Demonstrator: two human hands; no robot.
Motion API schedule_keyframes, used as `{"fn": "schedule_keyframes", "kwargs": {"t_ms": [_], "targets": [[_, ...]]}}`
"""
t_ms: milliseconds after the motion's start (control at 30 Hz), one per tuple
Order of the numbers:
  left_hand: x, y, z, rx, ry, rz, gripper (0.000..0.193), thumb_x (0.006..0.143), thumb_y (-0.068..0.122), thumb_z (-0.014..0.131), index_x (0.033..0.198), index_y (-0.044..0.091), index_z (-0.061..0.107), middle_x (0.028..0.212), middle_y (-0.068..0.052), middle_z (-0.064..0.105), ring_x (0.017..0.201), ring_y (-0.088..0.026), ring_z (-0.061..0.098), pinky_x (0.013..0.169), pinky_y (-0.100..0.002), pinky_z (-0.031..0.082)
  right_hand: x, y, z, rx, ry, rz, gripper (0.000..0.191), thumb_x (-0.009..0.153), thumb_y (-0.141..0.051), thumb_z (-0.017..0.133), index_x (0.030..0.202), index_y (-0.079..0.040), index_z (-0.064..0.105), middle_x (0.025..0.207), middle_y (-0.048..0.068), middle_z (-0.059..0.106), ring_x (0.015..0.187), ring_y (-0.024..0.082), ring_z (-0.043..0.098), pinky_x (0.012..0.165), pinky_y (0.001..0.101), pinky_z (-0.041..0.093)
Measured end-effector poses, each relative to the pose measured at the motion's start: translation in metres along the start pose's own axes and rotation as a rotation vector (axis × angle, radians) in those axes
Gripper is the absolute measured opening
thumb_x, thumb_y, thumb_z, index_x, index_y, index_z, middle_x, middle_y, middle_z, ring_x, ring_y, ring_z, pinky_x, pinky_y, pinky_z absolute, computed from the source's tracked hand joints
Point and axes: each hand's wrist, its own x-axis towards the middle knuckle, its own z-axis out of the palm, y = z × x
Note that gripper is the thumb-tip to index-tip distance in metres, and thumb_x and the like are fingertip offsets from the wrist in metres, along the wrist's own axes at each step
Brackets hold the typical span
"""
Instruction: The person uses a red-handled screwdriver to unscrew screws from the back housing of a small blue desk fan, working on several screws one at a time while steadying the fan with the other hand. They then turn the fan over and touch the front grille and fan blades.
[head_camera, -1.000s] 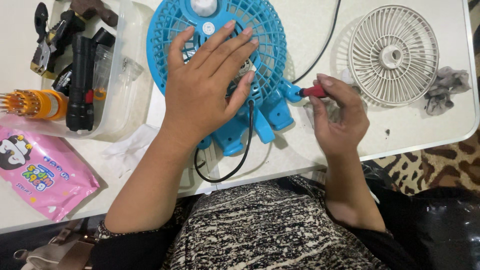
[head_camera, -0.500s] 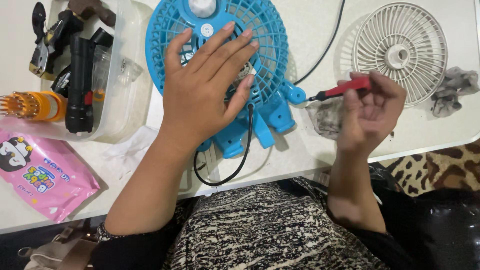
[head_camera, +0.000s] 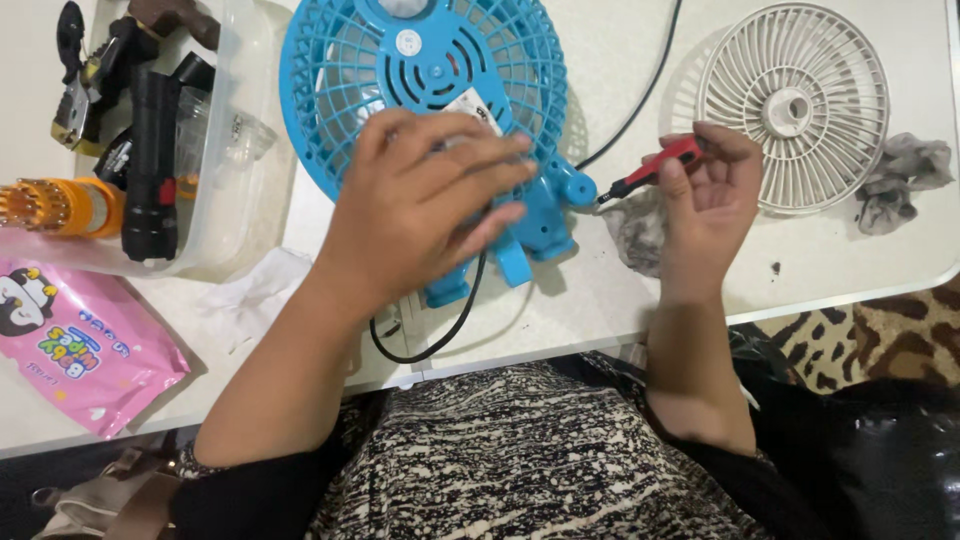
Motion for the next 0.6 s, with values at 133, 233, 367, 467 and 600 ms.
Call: {"fn": "schedule_keyframes", "kwargs": {"t_ms": [133,233,367,467,600], "targets": [[0.003,0.020,-0.001,-0.144,-0.136,-0.001,0.035,0.098,0.036,0.079,0.122,0.012,0.072,0.129,-0.002,0.068,0.133,-0.022,0.056,0.115,-0.047,0.035,-0.004,-0.002,0.000,0.011,0.007,-0.031,0.039,0.112,-0.001,0.068,0.143,0.000,0.046,0.127,0.016,0.062,0.111,0.021,0.068,0.103,0.0321,0.058],[-0.005,0.034,-0.001,-0.140,-0.184,-0.039,0.036,0.090,0.037,0.079,0.114,0.010,0.071,0.119,-0.004,0.069,0.137,-0.026,0.053,0.119,-0.052,0.029,-0.006,-0.003,0.001,0.027,0.030,-0.055,0.040,0.111,-0.001,0.068,0.144,0.000,0.045,0.129,0.017,0.062,0.113,0.023,0.070,0.105,0.0340,0.059],[-0.026,0.045,0.015,-0.045,-0.118,-0.084,0.031,0.093,0.031,0.080,0.118,0.014,0.071,0.119,-0.003,0.069,0.142,-0.022,0.052,0.124,-0.051,0.026,-0.010,-0.002,0.002,0.031,0.014,-0.118,0.036,0.112,0.001,0.069,0.139,0.001,0.045,0.131,0.018,0.061,0.119,0.026,0.070,0.107,0.0357,0.060],[-0.045,0.050,0.028,0.009,-0.045,-0.053,0.032,0.095,0.032,0.083,0.120,0.016,0.070,0.119,0.000,0.069,0.140,-0.020,0.053,0.124,-0.048,0.026,-0.017,-0.001,0.004,0.010,-0.042,-0.169,0.036,0.112,0.003,0.069,0.139,0.000,0.045,0.130,0.019,0.061,0.119,0.027,0.071,0.107,0.0371,0.061],[-0.063,0.051,0.040,0.031,0.011,-0.029,0.031,0.096,0.035,0.085,0.119,0.019,0.070,0.118,0.004,0.069,0.135,-0.015,0.055,0.123,-0.044,0.026,-0.023,-0.005,0.007,-0.019,-0.103,-0.229,0.038,0.110,0.003,0.068,0.138,-0.002,0.044,0.129,0.019,0.062,0.117,0.027,0.072,0.106,0.0378,0.062]]}}
